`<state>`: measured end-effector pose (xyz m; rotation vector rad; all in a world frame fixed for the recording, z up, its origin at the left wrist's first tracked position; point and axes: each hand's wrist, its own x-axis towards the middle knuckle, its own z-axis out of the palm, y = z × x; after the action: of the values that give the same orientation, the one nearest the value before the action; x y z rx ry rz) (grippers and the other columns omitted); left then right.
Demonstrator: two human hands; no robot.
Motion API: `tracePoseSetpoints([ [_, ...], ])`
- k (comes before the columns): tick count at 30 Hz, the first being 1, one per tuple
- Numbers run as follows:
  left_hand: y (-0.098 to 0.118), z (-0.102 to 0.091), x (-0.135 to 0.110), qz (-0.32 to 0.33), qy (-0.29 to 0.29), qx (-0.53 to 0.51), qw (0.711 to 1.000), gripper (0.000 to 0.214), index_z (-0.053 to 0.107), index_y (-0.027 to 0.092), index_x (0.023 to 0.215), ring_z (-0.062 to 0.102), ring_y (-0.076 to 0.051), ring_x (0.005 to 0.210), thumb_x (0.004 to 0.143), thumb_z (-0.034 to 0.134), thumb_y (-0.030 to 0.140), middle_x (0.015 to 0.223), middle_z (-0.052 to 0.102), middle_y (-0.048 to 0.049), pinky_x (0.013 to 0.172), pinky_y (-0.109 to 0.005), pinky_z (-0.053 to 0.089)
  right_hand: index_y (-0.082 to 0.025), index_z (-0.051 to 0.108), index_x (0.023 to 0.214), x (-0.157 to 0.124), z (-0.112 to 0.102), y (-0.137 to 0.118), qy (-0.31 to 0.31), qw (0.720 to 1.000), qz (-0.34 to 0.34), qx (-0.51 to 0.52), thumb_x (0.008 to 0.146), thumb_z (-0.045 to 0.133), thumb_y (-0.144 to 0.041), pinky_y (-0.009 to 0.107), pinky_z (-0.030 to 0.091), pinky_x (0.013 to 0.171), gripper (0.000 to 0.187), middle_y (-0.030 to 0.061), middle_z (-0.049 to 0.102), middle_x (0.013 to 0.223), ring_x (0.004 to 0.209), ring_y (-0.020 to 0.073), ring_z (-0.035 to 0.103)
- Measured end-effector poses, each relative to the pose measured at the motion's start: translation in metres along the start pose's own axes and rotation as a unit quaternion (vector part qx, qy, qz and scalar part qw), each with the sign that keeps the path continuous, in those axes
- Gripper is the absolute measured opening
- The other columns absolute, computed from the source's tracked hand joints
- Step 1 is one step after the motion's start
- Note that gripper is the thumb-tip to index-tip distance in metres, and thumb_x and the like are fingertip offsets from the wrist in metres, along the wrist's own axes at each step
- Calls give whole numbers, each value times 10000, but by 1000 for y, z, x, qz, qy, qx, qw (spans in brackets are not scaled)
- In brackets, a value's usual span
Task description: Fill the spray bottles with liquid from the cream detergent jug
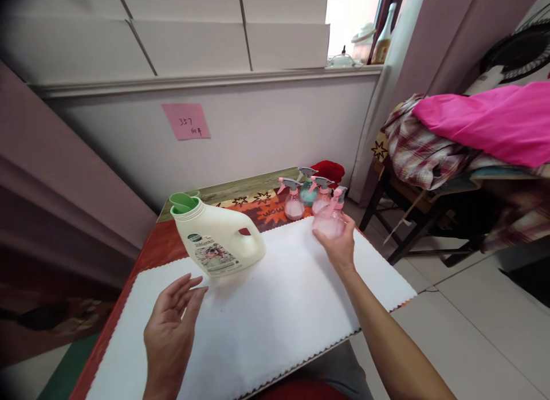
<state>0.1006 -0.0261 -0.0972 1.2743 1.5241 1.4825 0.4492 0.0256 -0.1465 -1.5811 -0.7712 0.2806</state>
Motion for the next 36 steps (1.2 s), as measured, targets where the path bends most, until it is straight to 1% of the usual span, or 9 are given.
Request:
tracePoseSetpoints([
  [4, 30, 18, -2, 5, -114, -51, 992, 416, 662, 222, 1127, 694, -272, 996, 792, 763, 448, 1122, 723, -99, 964, -447, 526, -213, 514, 1356, -31, -6, -42, -272, 937, 2, 218, 608, 847, -539, 509, 450, 1051, 881, 140, 601, 1351, 1256, 346, 562],
  [9, 66, 39, 1, -15, -298, -162, 940, 389, 707, 195, 1110, 677, -276, 1071, 874, 664, 502, 1150, 723, -131, 950, -406, 528, -170, 563, 1330, -81, -1, -79, -597, 691, 138, 385, 568, 860, -637, 457, 544, 880, 941, 175, 683, 1215, 1091, 336, 670],
  [12, 73, 39, -2, -53, -382, -241, 891, 527, 718, 167, 1109, 708, -297, 940, 848, 631, 617, 1081, 734, -171, 813, -409, 568, -147, 602, 1268, -110, 7, -90, -707, 530, 209, 420, 512, 893, -644, 394, 569, 736, 951, 178, 728, 1099, 896, 296, 728],
  [14, 74, 34, -8, -67, -392, -283, 872, 556, 717, 162, 1117, 712, -304, 909, 842, 621, 636, 1052, 736, -180, 766, -402, 570, -122, 642, 1193, -126, 11, -94, -734, 467, 249, 426, 501, 884, -677, 349, 565, 683, 919, 179, 740, 1046, 849, 278, 731],
  [21, 83, 20, -19, -45, -297, -389, 871, 355, 712, 170, 933, 679, -251, 906, 933, 567, 494, 808, 651, -68, 905, -398, 507, -177, 624, 1180, -166, 22, -87, -649, 468, 389, 457, 608, 656, -887, 291, 554, 646, 912, 134, 746, 1025, 870, 250, 733],
  [24, 87, 14, -15, -56, -278, -388, 877, 360, 684, 171, 835, 657, -243, 874, 910, 594, 511, 772, 589, -48, 901, -403, 502, -143, 580, 1214, -181, 28, -76, -676, 382, 467, 423, 609, 339, -1028, 271, 525, 496, 1099, 177, 748, 987, 740, 251, 736],
  [28, 86, 7, -10, -34, -310, -356, 881, 338, 698, 162, 838, 639, -242, 869, 902, 613, 482, 799, 591, -63, 892, -408, 503, -113, 476, 1320, -192, 29, -67, -696, 265, 519, 419, 543, 345, -1053, 194, 435, 349, 1227, 214, 737, 1015, 626, 222, 726],
  [33, 81, 7, -15, 5, -275, -350, 895, 286, 676, 168, 786, 622, -214, 840, 932, 593, 399, 795, 573, -47, 916, -416, 496, -118, 487, 1263, -189, 27, -68, -643, 280, 570, 428, 627, 532, -955, 128, 387, 357, 1052, 184, 730, 962, 645, 178, 709],
  [36, 79, 10, -18, -2, -237, -340, 910, 270, 674, 172, 808, 640, -221, 876, 927, 606, 404, 808, 582, -41, 900, -394, 497, -118, 494, 1290, -189, 25, -71, -616, 381, 535, 435, 675, 622, -870, 174, 469, 410, 980, 179, 731, 974, 695, 199, 712],
])
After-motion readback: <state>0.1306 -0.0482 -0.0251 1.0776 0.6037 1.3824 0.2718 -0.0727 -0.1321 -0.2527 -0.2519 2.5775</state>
